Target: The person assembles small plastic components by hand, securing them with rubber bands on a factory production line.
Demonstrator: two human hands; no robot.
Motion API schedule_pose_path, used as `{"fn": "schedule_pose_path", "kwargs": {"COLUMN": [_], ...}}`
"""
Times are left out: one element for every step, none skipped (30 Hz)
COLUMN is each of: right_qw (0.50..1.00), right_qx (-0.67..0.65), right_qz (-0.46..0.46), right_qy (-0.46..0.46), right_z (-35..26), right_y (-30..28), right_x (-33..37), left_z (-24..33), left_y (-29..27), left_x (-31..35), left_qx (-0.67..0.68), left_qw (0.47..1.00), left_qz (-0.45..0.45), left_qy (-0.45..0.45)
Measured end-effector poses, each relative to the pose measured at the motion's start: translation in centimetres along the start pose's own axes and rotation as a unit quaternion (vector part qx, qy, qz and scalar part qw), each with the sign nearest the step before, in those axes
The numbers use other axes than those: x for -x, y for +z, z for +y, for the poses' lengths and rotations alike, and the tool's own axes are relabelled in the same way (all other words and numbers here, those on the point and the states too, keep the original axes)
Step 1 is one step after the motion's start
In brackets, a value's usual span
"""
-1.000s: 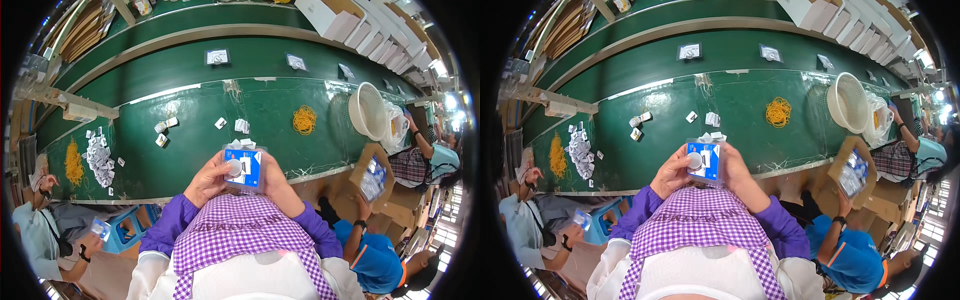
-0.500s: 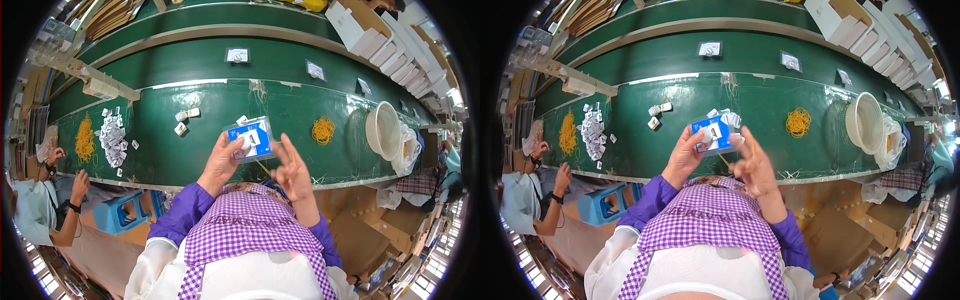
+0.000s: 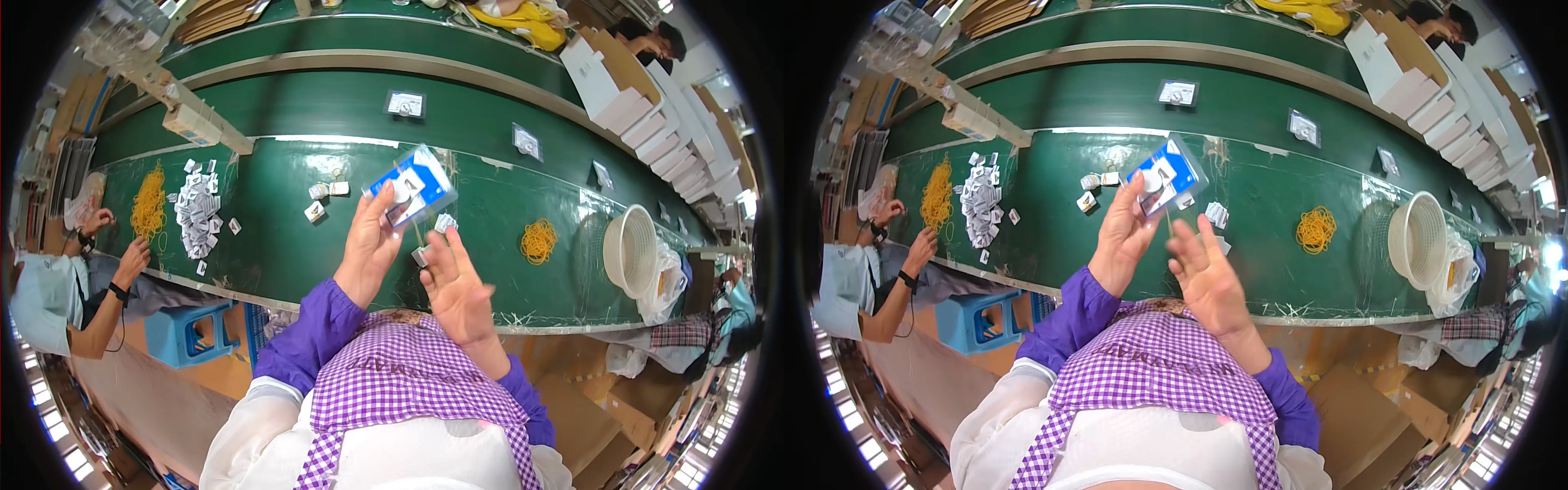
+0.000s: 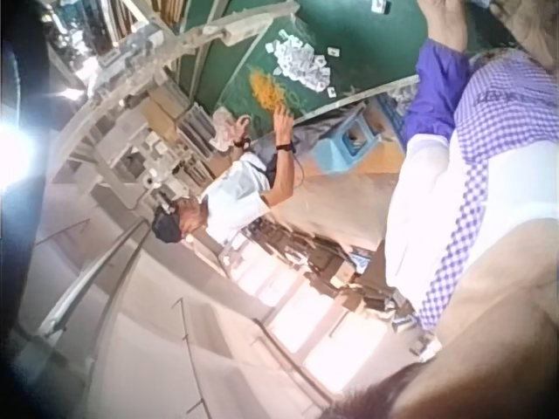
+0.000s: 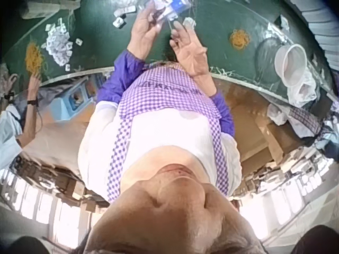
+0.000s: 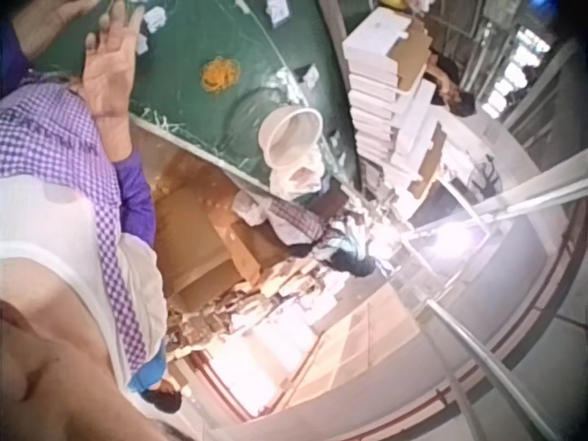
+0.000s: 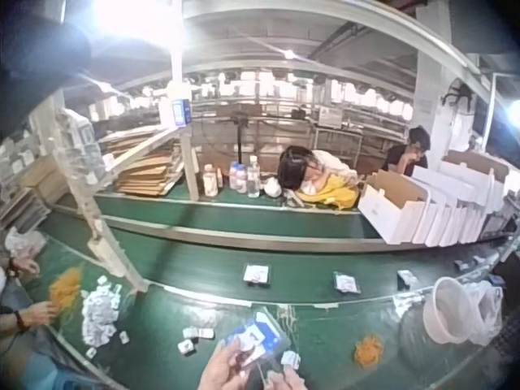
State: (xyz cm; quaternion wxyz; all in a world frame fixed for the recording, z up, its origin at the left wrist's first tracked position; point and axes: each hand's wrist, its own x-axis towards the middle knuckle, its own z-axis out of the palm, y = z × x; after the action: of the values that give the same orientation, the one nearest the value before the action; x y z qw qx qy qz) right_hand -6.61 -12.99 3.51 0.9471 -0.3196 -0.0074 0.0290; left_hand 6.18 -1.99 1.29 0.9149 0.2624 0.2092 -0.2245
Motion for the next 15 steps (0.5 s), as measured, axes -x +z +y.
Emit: {"fn": "schedule_pose_path", "kwargs": {"right_qw": [0.986,0.974,0.975,0.959,0.939,0.952,0.952,0.995,0.992,0.895,0.895,0.891,0.884,0.831,0.831], "right_qx": [-0.161,-0.218,-0.216,-0.276,-0.335,-0.279,-0.279,-0.089,0.104,0.415,0.414,0.434,0.455,0.520,0.519], "right_qz": [0.049,0.060,0.059,0.065,0.070,0.123,0.121,0.046,-0.034,-0.059,-0.061,-0.059,-0.054,-0.115,-0.120], "right_qy": [-0.015,0.000,0.000,0.020,0.039,0.019,0.019,-0.025,-0.067,-0.155,-0.152,-0.120,-0.089,-0.161,-0.162], "right_z": [-0.1,-0.1,0.0,0.2,0.3,0.2,0.0,-0.4,-0.8,-1.8,-2.6,-3.1,-3.4,-3.3,-3.6], "right_y": [-0.4,-0.7,-1.7,-2.9,-3.6,-3.6,-3.5,-3.3,-2.9,-1.6,0.1,1.8,2.5,1.8,2.1], "right_x": [-0.3,-0.5,-0.8,-1.2,-1.3,-1.6,-1.7,-1.7,-1.7,-1.5,-1.6,-2.1,-2.6,-3.6,-4.3], "left_z": [0.4,0.8,1.0,1.1,0.9,0.9,0.8,0.7,0.6,0.3,0.1,-0.2,-0.3,-0.3,-0.1], "left_y": [0.6,1.1,1.4,1.7,1.8,1.6,1.4,1.2,0.6,0.0,-0.4,-0.6,-0.1,0.4,0.1], "left_x": [0.4,0.8,1.0,1.0,1.1,1.1,0.8,0.3,-0.5,-0.8,-0.9,-1.2,-1.2,-0.8,-1.1], "left_qx": [0.002,0.003,0.003,0.005,0.006,0.007,0.009,0.009,0.013,0.019,0.020,0.037,0.052,0.032,0.033], "left_qw": [1.000,0.998,0.993,0.990,0.990,0.990,0.990,0.990,0.997,0.999,1.000,0.998,0.994,0.992,0.993], "left_qz": [0.001,-0.045,-0.092,-0.116,-0.117,-0.115,-0.113,-0.113,-0.067,-0.019,-0.017,0.000,0.014,0.026,0.026], "left_qy": [0.002,0.040,0.077,0.079,0.077,0.081,0.085,0.087,0.036,-0.018,-0.015,-0.054,-0.096,-0.119,-0.113]}}
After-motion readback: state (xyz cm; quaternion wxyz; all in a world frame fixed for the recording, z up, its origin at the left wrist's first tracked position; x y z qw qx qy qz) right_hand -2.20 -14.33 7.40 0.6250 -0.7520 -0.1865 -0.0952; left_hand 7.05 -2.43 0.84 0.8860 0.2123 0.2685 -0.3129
